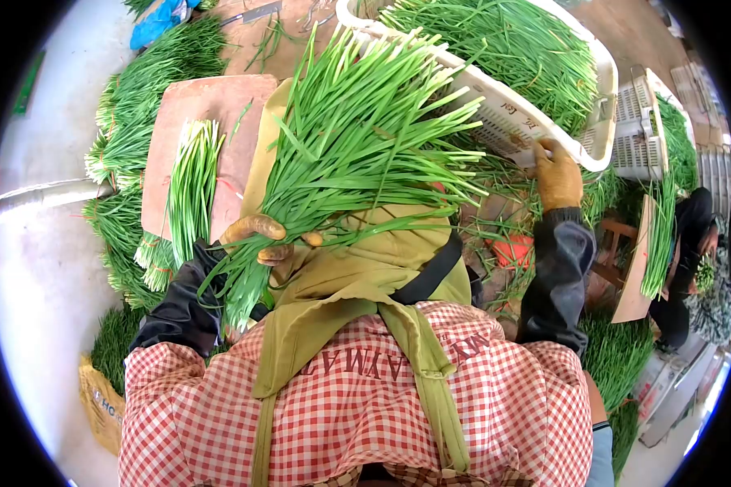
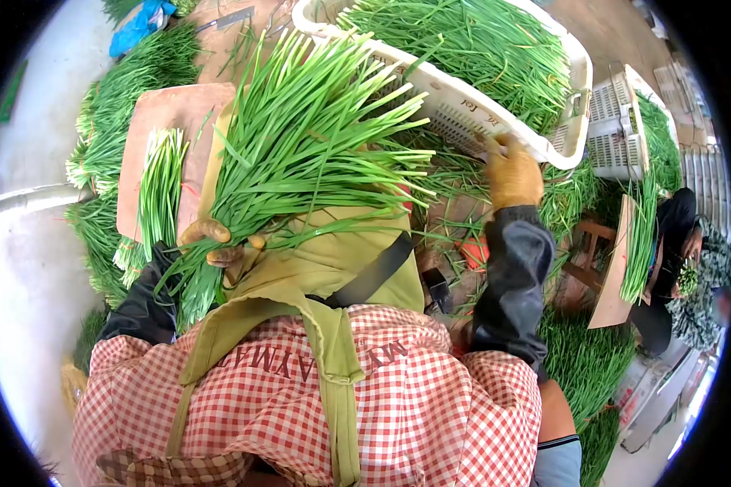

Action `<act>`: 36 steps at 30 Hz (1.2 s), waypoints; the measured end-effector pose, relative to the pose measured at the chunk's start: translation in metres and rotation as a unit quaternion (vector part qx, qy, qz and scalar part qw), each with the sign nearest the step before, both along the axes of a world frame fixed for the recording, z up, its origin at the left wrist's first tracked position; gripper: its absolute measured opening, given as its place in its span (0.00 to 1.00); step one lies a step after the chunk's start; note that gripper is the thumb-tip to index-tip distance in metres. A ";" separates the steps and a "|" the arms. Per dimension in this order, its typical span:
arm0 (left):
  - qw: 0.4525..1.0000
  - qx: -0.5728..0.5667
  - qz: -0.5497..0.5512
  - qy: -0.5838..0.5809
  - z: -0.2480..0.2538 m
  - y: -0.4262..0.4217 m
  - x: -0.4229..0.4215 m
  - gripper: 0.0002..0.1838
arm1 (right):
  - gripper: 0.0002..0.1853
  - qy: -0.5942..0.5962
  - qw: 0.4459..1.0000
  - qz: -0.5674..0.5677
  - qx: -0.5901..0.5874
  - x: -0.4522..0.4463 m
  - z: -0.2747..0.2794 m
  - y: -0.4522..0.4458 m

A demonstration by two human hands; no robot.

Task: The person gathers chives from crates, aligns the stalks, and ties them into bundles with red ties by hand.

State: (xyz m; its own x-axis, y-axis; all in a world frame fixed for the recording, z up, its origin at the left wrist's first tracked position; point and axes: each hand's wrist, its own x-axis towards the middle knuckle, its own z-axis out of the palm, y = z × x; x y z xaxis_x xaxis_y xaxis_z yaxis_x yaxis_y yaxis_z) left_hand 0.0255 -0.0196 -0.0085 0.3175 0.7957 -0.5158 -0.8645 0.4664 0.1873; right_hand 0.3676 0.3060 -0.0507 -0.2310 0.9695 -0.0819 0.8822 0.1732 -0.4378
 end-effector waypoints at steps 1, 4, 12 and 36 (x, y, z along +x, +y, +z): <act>1.000 -0.001 -0.004 0.000 -0.006 -0.001 -0.005 0.31 | 0.16 0.167 0.978 0.020 -0.121 -0.043 0.037 -0.039; 0.997 0.005 -0.069 -0.026 -0.020 -0.002 -0.015 0.31 | 0.14 0.231 0.943 0.112 -0.213 -0.100 0.041 -0.076; 0.979 0.039 -0.075 0.184 0.019 0.019 0.009 0.30 | 0.14 0.574 0.621 0.111 -0.523 -0.107 0.049 -0.099; 0.993 -0.030 -0.033 0.111 0.011 -0.003 -0.005 0.25 | 0.16 0.102 0.993 0.035 0.056 0.085 -0.037 0.016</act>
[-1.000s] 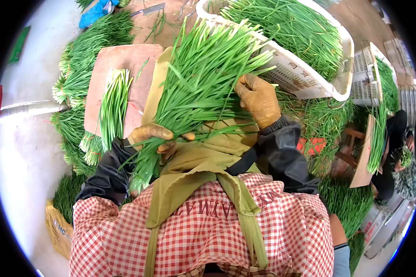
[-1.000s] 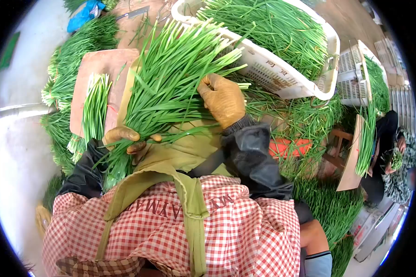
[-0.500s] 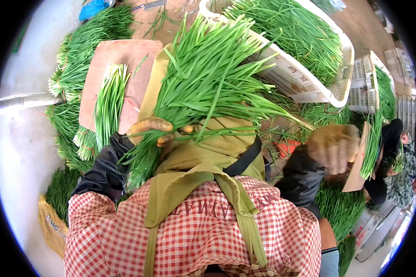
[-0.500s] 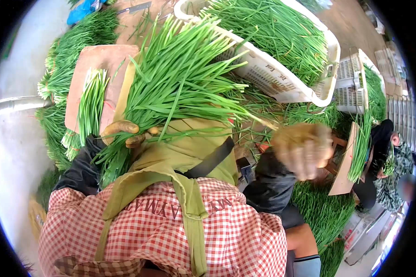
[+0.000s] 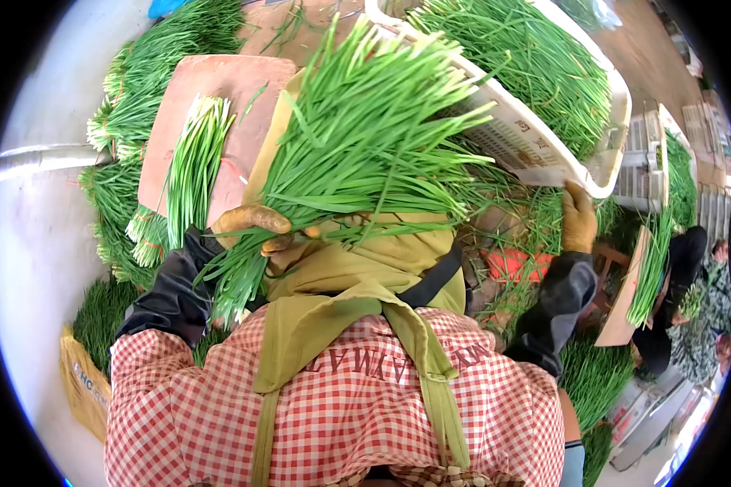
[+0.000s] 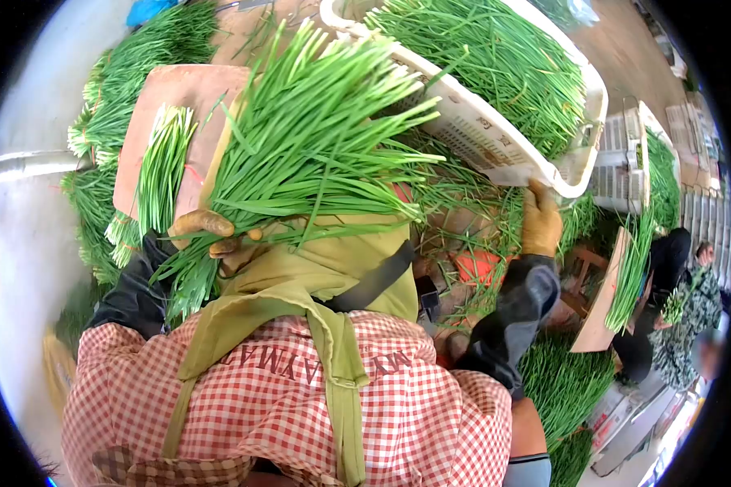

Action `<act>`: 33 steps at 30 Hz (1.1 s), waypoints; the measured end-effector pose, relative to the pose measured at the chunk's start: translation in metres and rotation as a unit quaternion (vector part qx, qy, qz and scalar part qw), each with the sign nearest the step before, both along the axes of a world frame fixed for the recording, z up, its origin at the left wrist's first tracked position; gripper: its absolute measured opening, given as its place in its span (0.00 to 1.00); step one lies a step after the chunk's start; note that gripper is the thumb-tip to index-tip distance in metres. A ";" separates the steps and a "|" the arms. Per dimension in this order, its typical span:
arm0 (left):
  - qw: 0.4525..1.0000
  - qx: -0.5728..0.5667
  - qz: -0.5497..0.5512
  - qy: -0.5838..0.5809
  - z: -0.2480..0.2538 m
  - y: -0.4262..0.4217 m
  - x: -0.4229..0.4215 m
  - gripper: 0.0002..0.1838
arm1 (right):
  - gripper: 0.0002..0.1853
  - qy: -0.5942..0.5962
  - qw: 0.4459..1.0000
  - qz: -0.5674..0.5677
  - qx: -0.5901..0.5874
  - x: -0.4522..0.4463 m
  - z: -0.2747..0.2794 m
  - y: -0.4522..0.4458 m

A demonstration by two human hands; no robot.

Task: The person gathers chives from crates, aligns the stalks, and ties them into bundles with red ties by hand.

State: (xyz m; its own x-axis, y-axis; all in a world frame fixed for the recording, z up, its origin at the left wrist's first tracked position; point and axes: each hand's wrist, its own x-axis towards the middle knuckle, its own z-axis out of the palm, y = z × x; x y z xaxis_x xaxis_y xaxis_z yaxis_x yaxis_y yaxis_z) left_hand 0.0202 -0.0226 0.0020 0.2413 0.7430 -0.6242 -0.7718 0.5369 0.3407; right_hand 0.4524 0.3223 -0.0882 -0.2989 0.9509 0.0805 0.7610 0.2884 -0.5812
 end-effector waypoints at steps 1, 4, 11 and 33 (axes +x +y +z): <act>1.000 -0.001 0.009 0.004 -0.002 0.000 -0.002 0.25 | 0.15 0.093 0.994 0.045 -0.044 -0.039 0.006 -0.012; 0.999 -0.038 0.001 -0.008 0.002 -0.002 0.001 0.25 | 0.23 0.061 0.972 0.224 -0.028 -0.138 0.025 -0.049; 0.998 -0.054 -0.045 0.002 -0.008 -0.007 -0.010 0.22 | 0.11 -0.076 0.940 0.280 0.180 -0.197 0.035 -0.100; 0.946 0.095 -0.086 0.299 -0.016 0.001 0.017 0.34 | 0.23 -0.048 0.959 0.205 -0.192 -0.258 0.106 -0.058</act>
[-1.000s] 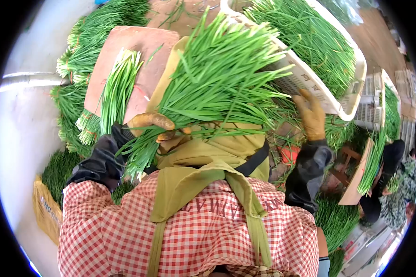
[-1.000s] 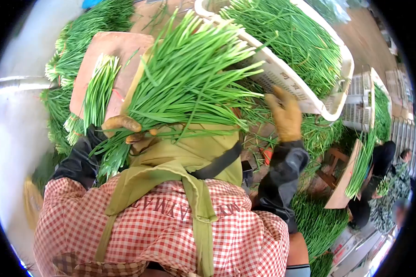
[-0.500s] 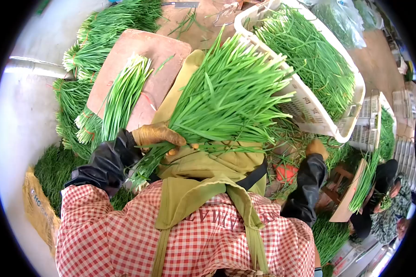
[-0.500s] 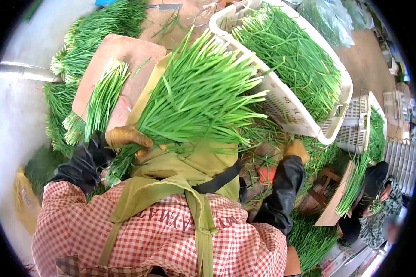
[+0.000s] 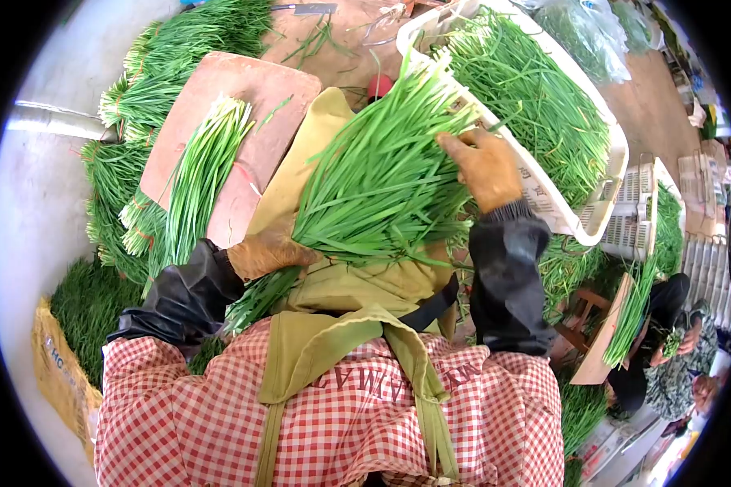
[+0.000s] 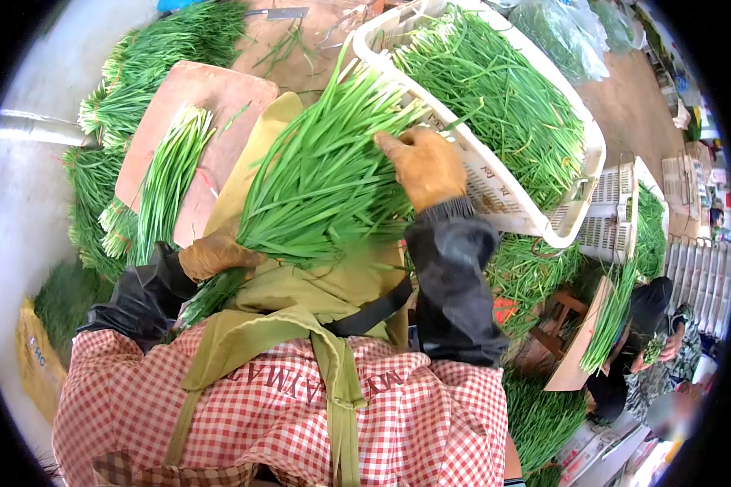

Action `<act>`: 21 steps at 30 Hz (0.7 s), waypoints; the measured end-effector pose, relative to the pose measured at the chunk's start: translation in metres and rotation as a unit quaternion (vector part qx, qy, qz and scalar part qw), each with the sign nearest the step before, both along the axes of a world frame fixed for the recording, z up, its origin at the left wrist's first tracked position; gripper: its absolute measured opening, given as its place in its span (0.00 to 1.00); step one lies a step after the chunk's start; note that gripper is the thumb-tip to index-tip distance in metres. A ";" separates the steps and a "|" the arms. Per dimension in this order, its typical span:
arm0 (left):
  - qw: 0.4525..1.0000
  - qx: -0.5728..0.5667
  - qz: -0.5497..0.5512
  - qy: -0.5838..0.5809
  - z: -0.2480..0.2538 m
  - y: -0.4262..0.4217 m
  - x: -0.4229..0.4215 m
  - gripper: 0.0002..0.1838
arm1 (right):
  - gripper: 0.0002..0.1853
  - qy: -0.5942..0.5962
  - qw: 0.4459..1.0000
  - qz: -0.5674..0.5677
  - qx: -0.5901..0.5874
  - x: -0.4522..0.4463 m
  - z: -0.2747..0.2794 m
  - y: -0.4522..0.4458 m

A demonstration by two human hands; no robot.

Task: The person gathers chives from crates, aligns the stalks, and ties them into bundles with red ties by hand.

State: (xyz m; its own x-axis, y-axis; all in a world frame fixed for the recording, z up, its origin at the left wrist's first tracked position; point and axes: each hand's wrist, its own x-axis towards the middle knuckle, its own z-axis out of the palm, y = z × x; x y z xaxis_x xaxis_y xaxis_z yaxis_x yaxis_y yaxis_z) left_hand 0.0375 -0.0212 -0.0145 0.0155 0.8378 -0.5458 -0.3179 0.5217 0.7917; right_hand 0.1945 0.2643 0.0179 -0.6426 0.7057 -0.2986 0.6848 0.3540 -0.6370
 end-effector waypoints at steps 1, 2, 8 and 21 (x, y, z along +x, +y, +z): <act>0.998 0.028 -0.015 0.059 -0.004 -0.001 0.001 0.34 | 0.20 0.040 0.992 -0.029 -0.117 -0.004 -0.012 -0.002; 0.998 0.025 -0.017 0.056 -0.003 -0.001 0.000 0.34 | 0.20 0.038 0.992 -0.031 -0.120 -0.001 -0.024 0.003; 0.996 -0.033 0.000 -0.087 0.009 0.004 -0.007 0.32 | 0.09 0.697 0.489 -0.100 -0.515 0.057 -0.028 0.047; 0.999 -0.029 -0.038 -0.020 0.016 0.009 -0.003 0.28 | 0.14 0.107 0.915 0.078 0.382 0.039 0.005 0.037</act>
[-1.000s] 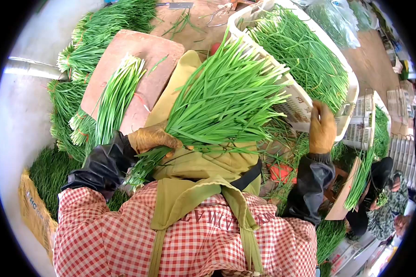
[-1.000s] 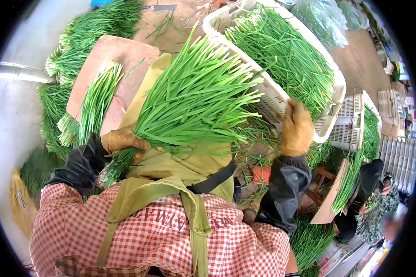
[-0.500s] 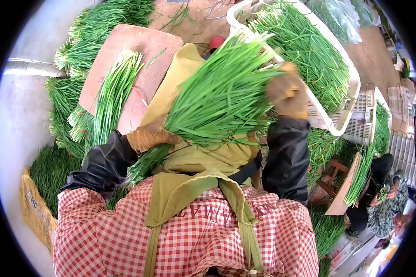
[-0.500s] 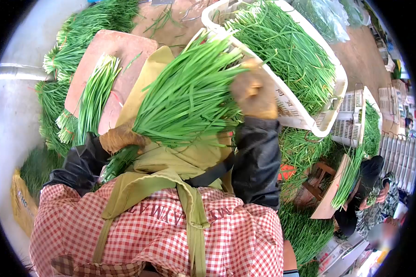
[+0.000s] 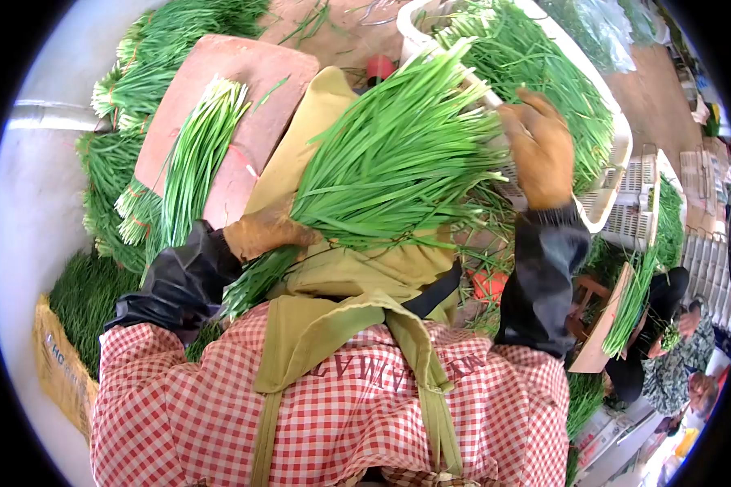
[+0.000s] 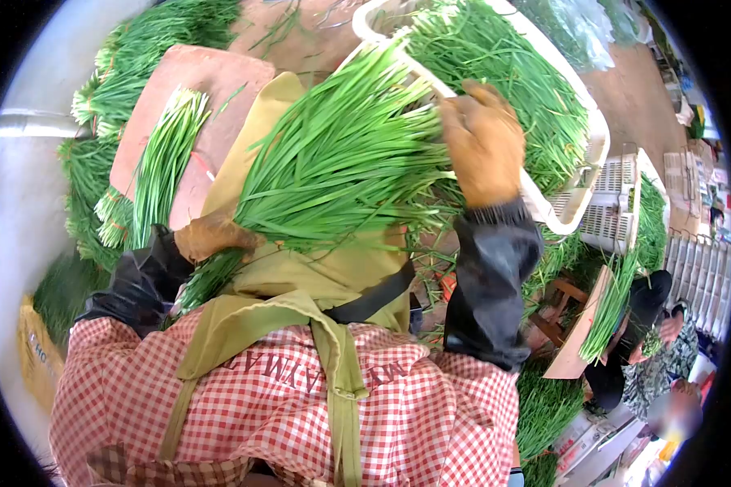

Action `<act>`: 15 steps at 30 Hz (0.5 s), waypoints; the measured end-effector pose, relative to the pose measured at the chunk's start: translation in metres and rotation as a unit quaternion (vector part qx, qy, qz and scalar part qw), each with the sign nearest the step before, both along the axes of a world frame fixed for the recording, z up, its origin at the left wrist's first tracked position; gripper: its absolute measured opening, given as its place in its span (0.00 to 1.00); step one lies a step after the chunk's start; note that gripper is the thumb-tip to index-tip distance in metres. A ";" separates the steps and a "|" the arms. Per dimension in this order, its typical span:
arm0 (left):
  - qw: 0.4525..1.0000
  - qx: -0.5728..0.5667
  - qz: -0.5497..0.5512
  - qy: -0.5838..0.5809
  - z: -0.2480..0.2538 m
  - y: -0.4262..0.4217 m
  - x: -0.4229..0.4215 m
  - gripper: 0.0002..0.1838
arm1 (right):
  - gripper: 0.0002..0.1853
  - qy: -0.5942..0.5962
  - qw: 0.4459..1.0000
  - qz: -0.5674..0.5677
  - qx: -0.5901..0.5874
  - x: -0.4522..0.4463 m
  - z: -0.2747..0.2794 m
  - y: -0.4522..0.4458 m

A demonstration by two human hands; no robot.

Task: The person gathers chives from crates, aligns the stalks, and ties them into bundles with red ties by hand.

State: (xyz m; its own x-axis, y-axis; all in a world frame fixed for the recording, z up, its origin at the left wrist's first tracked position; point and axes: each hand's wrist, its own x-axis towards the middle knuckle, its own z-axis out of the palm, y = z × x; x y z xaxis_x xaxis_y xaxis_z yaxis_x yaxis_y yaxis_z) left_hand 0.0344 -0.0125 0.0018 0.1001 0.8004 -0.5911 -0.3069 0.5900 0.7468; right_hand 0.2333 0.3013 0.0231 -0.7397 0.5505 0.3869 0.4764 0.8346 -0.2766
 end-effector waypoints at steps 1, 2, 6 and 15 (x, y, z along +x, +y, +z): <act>0.999 0.007 -0.026 0.032 0.001 -0.002 -0.003 0.28 | 0.13 -0.064 0.995 0.022 0.073 -0.016 -0.010 -0.003; 0.994 -0.029 -0.055 0.084 -0.004 -0.007 -0.007 0.30 | 0.13 -0.063 0.995 0.028 0.067 -0.031 -0.032 0.004; 0.999 0.032 0.025 -0.028 -0.017 -0.009 -0.004 0.31 | 0.15 -0.027 0.893 0.055 -0.445 -0.053 -0.065 0.014; 0.989 -0.053 -0.039 -0.136 -0.011 -0.002 -0.032 0.27 | 0.10 -0.012 0.978 -0.205 -0.038 0.061 -0.076 0.063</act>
State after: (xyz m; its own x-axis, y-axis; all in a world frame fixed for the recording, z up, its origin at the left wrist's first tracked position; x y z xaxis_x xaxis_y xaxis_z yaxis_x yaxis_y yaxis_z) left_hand 0.0027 -0.0147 -0.0094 0.3261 0.7188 -0.6140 -0.4377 0.6905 0.5759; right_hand 0.2942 0.3646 -0.0529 -0.4583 0.8297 0.3187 0.7742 0.5488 -0.3154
